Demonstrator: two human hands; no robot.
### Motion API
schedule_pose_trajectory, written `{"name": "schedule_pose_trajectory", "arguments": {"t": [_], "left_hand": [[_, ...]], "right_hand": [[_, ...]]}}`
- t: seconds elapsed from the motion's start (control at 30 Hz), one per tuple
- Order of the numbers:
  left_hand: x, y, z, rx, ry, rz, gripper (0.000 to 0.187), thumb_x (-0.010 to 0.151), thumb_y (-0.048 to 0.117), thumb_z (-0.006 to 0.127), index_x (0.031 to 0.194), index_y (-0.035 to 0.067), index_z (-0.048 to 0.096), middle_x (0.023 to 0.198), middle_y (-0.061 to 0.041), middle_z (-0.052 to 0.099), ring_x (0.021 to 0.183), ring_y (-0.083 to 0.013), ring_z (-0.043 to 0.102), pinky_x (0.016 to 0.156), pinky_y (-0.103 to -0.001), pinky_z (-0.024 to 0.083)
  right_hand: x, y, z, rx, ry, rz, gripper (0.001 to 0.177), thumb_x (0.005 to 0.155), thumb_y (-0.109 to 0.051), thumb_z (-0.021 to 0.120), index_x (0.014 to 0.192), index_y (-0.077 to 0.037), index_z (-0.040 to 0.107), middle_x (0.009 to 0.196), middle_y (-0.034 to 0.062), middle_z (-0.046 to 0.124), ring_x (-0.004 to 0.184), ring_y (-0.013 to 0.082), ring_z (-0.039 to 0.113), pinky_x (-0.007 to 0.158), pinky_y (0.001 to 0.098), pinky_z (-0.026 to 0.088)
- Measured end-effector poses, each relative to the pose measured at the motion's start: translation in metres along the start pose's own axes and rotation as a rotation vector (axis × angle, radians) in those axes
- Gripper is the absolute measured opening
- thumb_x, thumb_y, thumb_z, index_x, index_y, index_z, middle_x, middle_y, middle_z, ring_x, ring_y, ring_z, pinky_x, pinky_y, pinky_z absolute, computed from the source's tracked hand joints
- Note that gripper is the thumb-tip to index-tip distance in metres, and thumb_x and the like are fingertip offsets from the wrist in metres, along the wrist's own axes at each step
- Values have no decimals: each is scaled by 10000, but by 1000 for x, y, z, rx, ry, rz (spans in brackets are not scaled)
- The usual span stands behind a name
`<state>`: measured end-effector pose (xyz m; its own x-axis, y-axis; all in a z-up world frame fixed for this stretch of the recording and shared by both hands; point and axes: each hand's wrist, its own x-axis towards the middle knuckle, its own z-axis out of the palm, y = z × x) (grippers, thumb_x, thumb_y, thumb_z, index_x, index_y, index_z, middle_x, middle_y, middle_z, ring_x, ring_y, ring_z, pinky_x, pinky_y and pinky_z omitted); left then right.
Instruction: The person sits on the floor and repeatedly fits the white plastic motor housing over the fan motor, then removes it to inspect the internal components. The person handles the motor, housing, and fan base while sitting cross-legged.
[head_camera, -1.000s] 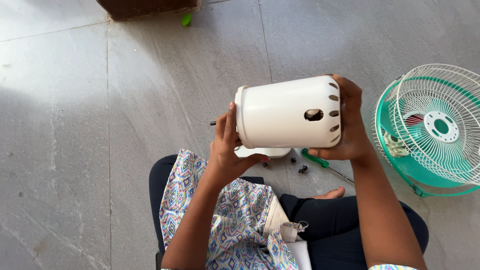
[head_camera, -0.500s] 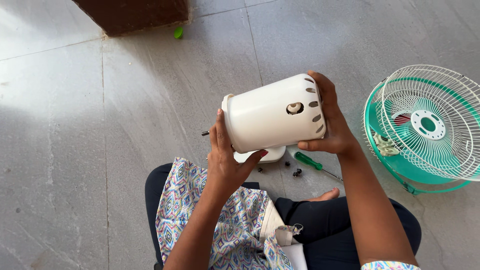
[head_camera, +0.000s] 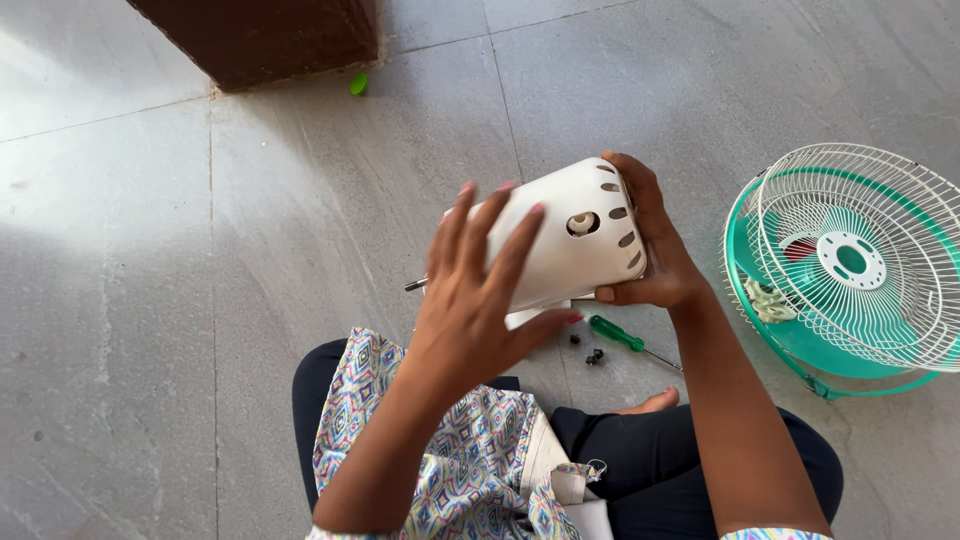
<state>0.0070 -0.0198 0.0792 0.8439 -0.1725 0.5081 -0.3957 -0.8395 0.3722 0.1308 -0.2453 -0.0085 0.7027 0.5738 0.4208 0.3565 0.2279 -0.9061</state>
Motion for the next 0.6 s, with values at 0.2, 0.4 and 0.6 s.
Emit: {"name": "schedule_pose_trajectory", "arguments": {"t": [0.2,0.4,0.6], "left_hand": [[28,-10,22,-24,-76,69,964,798,594,792,1565,153,409,1563,-177,450,1383,-484,490,1114,-617,397],[33,-10,24,86,-33,65,963,814,673,761,1538,132,430,1480,-183,520,1242,-464,592,960,-598,503],[36,-10,26,92,-23,73,988,770,694,768,1513,120,458,1440,-192,546,1203,-450,624,885,-601,532]], "right_hand": [[10,-2,-5,12,-44,11,1184,642,-307,873,1638,-154,252,1551,84,419,1507,260,401,1261,400,384],[19,-4,-6,106,-5,156,934,805,-450,738,1572,-150,299,1448,97,456,1462,258,428,1219,424,418],[27,-15,-1,142,99,301,658,882,-280,651,1456,-136,365,1373,113,480,1330,218,490,1132,407,444]]}}
